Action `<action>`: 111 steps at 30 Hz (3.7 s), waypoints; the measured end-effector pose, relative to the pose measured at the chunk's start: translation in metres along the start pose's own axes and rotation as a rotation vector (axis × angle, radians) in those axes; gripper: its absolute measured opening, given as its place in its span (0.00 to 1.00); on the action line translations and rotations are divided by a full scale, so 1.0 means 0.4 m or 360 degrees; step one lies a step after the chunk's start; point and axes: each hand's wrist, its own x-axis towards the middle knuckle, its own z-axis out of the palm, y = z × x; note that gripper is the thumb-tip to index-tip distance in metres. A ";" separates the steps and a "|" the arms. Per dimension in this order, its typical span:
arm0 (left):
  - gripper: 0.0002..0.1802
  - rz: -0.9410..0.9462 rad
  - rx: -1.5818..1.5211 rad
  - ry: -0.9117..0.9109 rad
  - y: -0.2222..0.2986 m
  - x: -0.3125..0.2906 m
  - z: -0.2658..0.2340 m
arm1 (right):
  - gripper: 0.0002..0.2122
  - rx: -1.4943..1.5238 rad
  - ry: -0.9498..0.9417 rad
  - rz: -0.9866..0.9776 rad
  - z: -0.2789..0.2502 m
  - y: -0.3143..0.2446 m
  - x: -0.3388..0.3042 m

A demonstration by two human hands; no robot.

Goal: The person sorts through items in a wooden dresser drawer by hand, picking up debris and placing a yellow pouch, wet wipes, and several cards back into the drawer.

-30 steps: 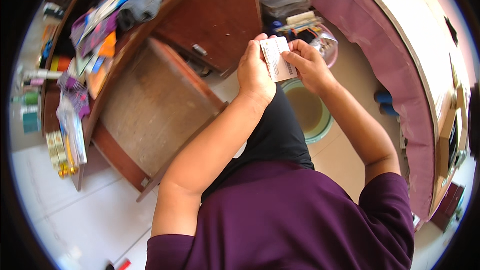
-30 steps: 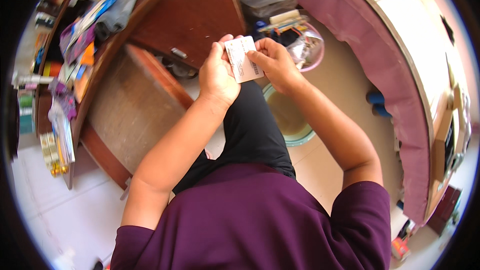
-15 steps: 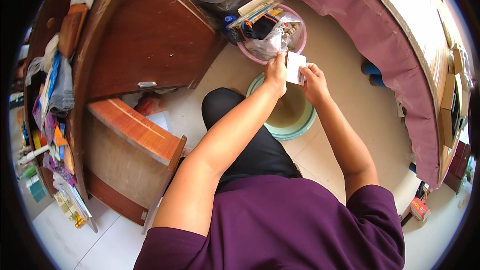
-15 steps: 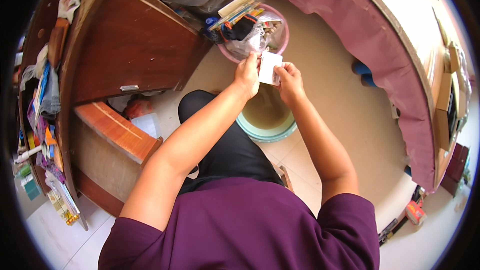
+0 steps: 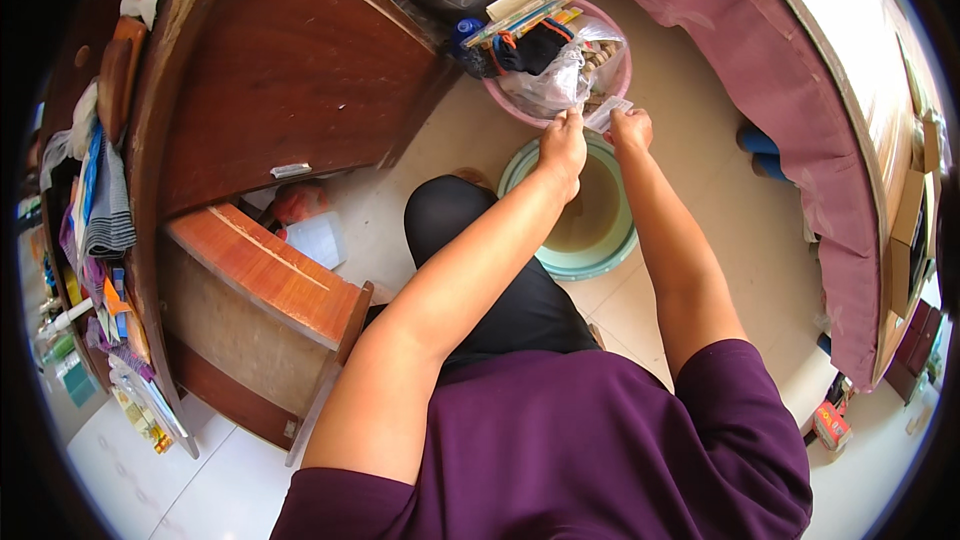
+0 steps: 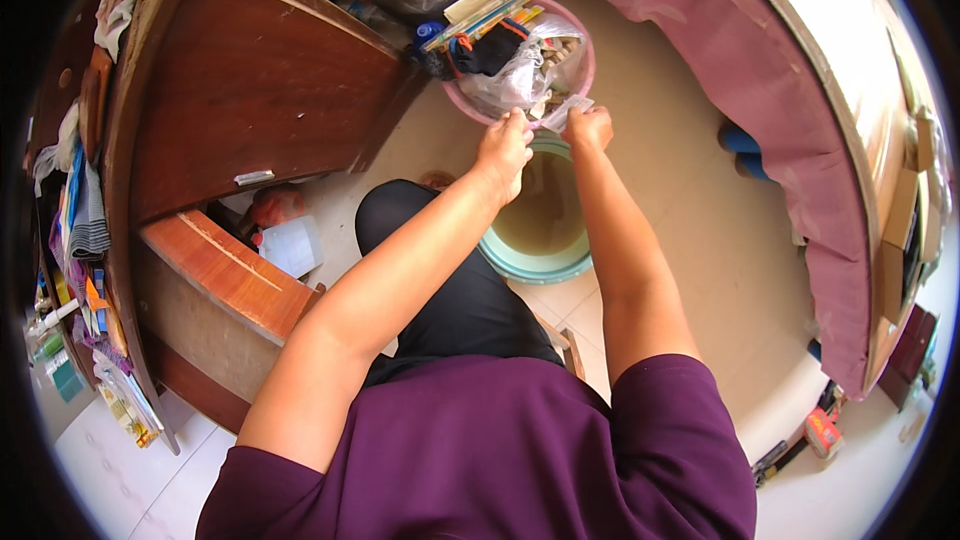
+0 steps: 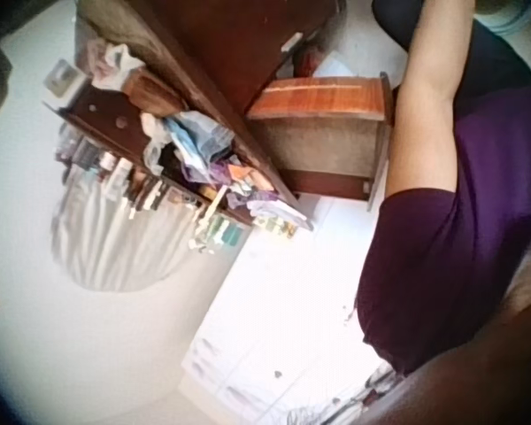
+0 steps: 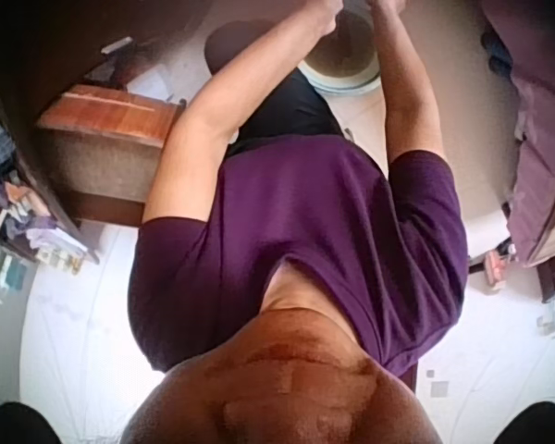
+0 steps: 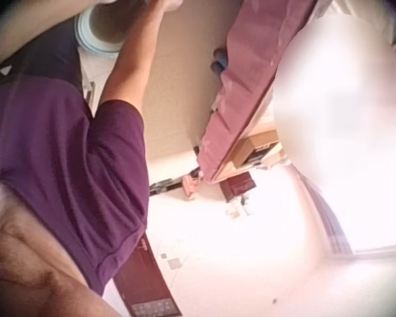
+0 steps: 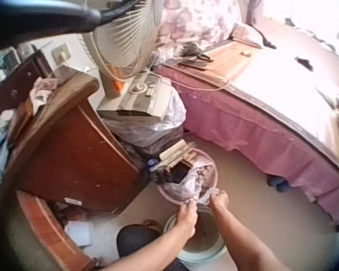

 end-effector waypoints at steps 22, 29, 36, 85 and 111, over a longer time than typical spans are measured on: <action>0.20 0.0216 -0.0203 -0.0240 0.225 -0.377 -0.168 | 0.06 0.1320 -0.1160 -0.0418 -0.111 -0.188 -0.350; 0.18 0.0578 -0.0379 -0.0194 0.290 -0.662 -0.403 | 0.04 0.1169 -0.1714 -0.0857 -0.133 -0.354 -0.718; 0.14 0.0999 -0.0478 -0.0062 0.261 -0.882 -0.582 | 0.05 0.0987 -0.2221 -0.0960 -0.052 -0.382 -1.010; 0.26 0.0889 0.1039 0.2084 0.523 -1.257 -1.599 | 0.20 -0.0177 -0.1487 -0.3422 0.561 -0.692 -1.947; 0.24 0.1723 -0.0904 0.1005 0.614 -1.321 -1.531 | 0.29 0.0190 -0.2072 -0.3211 0.491 -0.858 -1.788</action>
